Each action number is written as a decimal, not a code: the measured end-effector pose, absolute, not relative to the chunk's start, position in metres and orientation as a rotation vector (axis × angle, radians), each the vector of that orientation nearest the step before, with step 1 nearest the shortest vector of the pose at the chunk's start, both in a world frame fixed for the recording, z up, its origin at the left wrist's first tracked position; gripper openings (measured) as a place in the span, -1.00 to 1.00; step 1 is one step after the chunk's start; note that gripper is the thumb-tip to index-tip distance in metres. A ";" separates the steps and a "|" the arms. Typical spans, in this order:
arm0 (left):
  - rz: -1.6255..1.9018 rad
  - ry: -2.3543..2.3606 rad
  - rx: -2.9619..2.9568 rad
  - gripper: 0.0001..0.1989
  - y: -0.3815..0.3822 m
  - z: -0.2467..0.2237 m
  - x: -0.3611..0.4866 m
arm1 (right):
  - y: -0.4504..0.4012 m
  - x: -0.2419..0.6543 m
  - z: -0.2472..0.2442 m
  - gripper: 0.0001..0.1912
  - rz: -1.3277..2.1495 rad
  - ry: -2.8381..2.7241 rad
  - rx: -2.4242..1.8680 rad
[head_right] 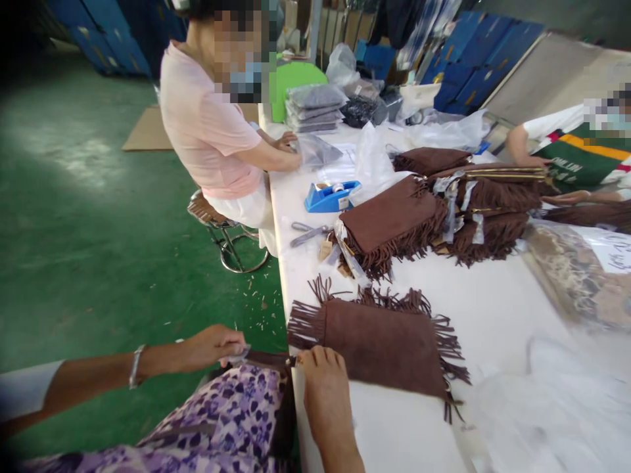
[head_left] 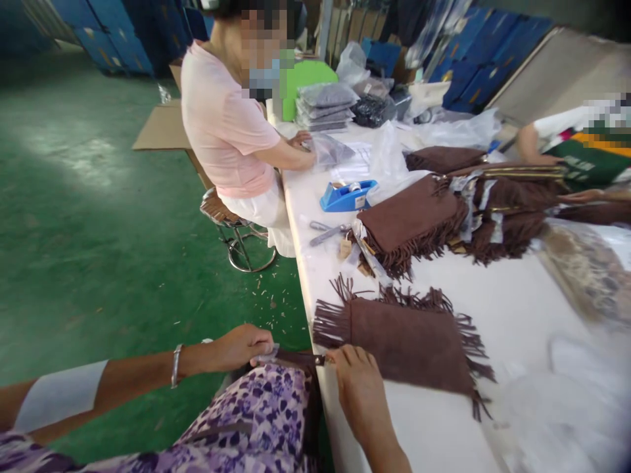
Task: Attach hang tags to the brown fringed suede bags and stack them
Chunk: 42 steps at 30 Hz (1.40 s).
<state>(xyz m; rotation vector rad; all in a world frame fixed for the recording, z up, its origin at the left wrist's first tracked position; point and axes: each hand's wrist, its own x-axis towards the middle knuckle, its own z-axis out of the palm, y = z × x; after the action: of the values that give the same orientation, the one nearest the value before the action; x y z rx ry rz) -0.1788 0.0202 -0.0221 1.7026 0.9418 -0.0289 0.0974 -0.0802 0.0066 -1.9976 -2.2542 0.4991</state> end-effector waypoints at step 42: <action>0.111 0.994 1.476 -0.63 -0.014 -0.024 -0.036 | -0.126 0.066 -0.010 -0.67 0.878 -1.142 -2.226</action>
<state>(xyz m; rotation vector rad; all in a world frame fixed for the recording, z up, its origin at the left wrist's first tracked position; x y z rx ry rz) -0.0360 -0.0145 -0.0242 1.4761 0.9935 0.1110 0.0655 -0.1265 -0.0103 -2.2260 -1.1422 0.8775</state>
